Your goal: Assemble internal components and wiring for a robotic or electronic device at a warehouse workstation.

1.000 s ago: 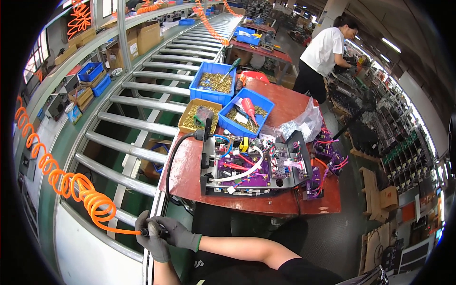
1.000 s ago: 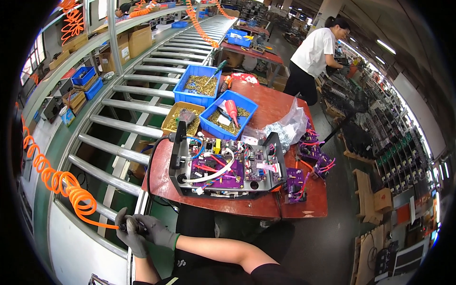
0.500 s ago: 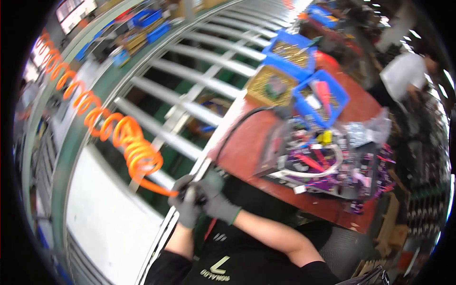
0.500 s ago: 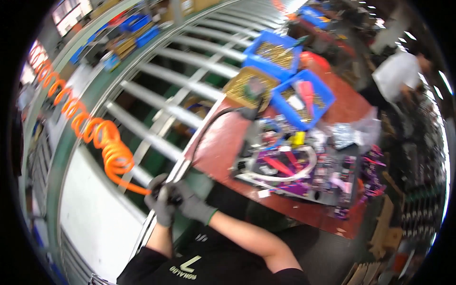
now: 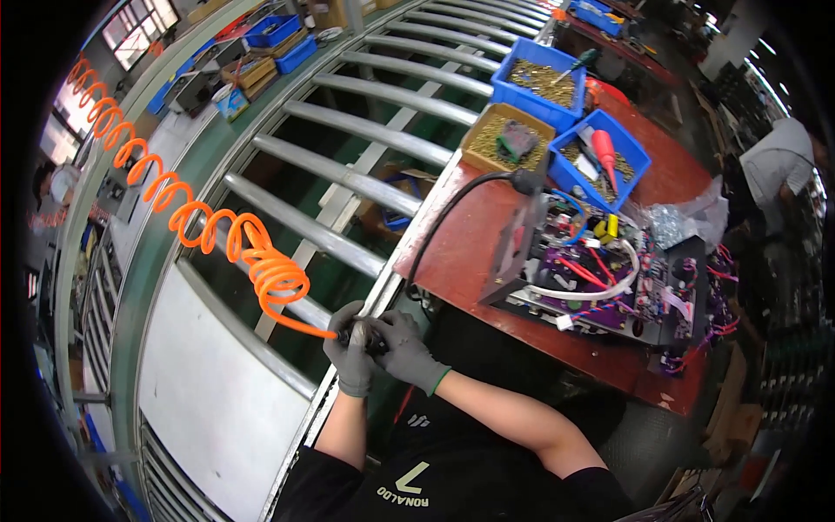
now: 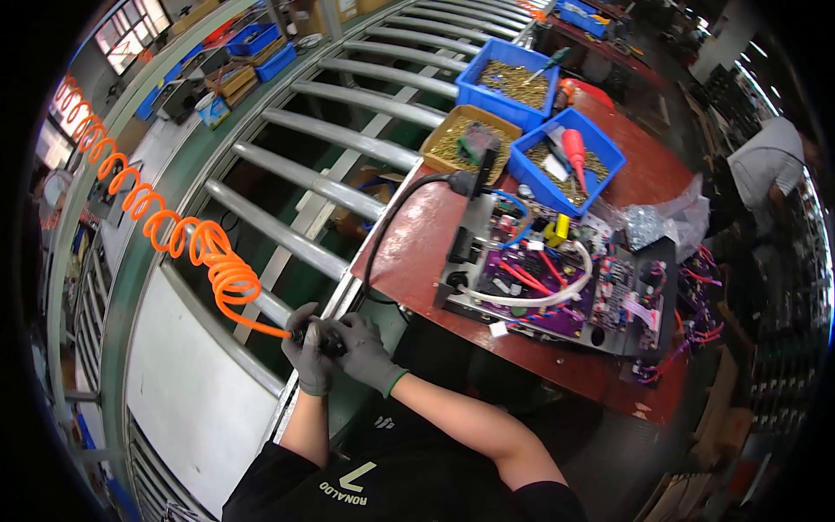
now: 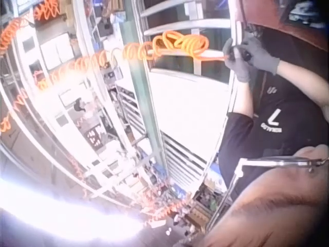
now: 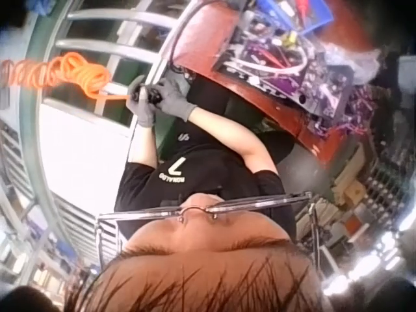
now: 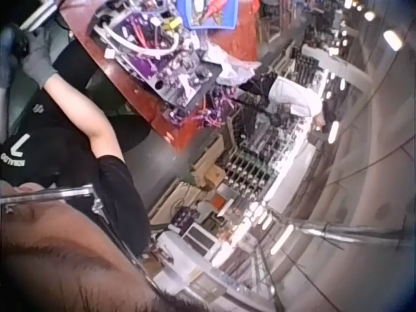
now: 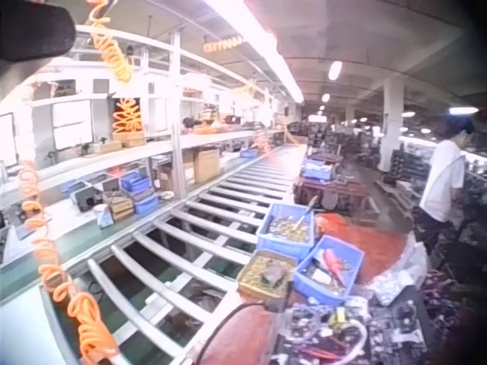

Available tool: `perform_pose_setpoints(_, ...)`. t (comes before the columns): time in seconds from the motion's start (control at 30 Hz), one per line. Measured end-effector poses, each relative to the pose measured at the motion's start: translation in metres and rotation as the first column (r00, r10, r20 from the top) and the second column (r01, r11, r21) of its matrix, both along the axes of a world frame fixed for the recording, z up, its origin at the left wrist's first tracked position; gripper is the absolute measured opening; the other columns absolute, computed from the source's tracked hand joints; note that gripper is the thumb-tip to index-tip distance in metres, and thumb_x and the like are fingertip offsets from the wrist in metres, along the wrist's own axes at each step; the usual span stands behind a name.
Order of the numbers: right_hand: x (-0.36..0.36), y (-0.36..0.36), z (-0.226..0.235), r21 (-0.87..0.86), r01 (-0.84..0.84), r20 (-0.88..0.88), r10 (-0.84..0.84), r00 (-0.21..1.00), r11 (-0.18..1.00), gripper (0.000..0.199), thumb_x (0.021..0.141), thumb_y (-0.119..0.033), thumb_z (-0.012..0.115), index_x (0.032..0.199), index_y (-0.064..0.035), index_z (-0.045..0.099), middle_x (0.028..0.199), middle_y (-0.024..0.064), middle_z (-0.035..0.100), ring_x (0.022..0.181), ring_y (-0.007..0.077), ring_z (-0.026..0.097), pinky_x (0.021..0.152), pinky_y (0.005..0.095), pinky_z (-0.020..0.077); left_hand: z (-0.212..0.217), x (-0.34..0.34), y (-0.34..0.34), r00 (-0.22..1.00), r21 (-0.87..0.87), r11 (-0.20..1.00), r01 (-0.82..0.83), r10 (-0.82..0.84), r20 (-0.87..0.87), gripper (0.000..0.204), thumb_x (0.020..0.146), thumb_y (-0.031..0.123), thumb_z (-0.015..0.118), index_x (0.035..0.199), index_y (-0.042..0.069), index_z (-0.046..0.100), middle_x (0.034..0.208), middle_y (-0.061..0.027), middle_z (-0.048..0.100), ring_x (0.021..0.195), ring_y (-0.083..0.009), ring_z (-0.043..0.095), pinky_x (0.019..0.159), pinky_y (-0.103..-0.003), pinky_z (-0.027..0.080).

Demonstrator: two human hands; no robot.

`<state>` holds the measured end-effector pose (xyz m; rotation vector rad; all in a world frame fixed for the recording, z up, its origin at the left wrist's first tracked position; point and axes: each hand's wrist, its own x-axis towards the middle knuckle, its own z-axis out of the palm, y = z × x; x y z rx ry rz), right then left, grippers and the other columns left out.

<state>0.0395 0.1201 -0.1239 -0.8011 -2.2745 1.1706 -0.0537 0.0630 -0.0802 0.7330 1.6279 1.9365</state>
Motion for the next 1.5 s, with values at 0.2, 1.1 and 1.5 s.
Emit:
perform_pose_setpoints(0.2,0.014,-0.009,-0.010,0.181,0.006,0.050,-0.015,0.999,0.984,0.065,0.078,-0.015,0.068,0.139,-0.0090,0.047,0.123,0.0174,0.050,0.109,0.0373,0.053,0.093,0.0450,0.0461,-0.034,0.003,-0.021,0.991,0.033,0.995,0.097,-0.094,-0.101,0.022,0.092,0.011,0.061,0.111,0.000,0.061,0.096,-0.0055,0.062,0.086,-0.0137,0.059,0.078,-0.028,0.049)
perform_pose_setpoints(1.1,0.221,0.102,0.285,0.413,-0.118,0.864,-0.347,0.365,0.903,0.054,0.092,-0.016,0.041,0.145,-0.0125,0.041,0.093,0.0160,0.070,0.083,0.0346,0.069,0.072,0.0488,0.0548,0.078,0.111,0.070,0.863,0.252,0.938,0.239,-0.086,-0.498,0.052,0.087,0.020,0.061,0.131,-0.005,0.050,0.127,-0.0209,0.049,0.120,-0.0349,0.047,0.107,-0.044,0.035)
perform_pose_setpoints(1.5,0.204,0.136,0.314,0.165,-0.261,0.986,-0.149,0.078,0.951,0.038,0.088,-0.012,0.054,0.126,-0.0112,0.057,0.110,0.0161,0.068,0.103,0.0328,0.067,0.083,0.0475,0.0548,0.074,0.108,0.103,0.881,0.258,0.898,0.356,-0.231,-0.413,0.067,0.085,0.017,0.063,0.144,-0.003,0.037,0.147,-0.0213,0.041,0.135,-0.0340,0.041,0.114,-0.044,0.030)
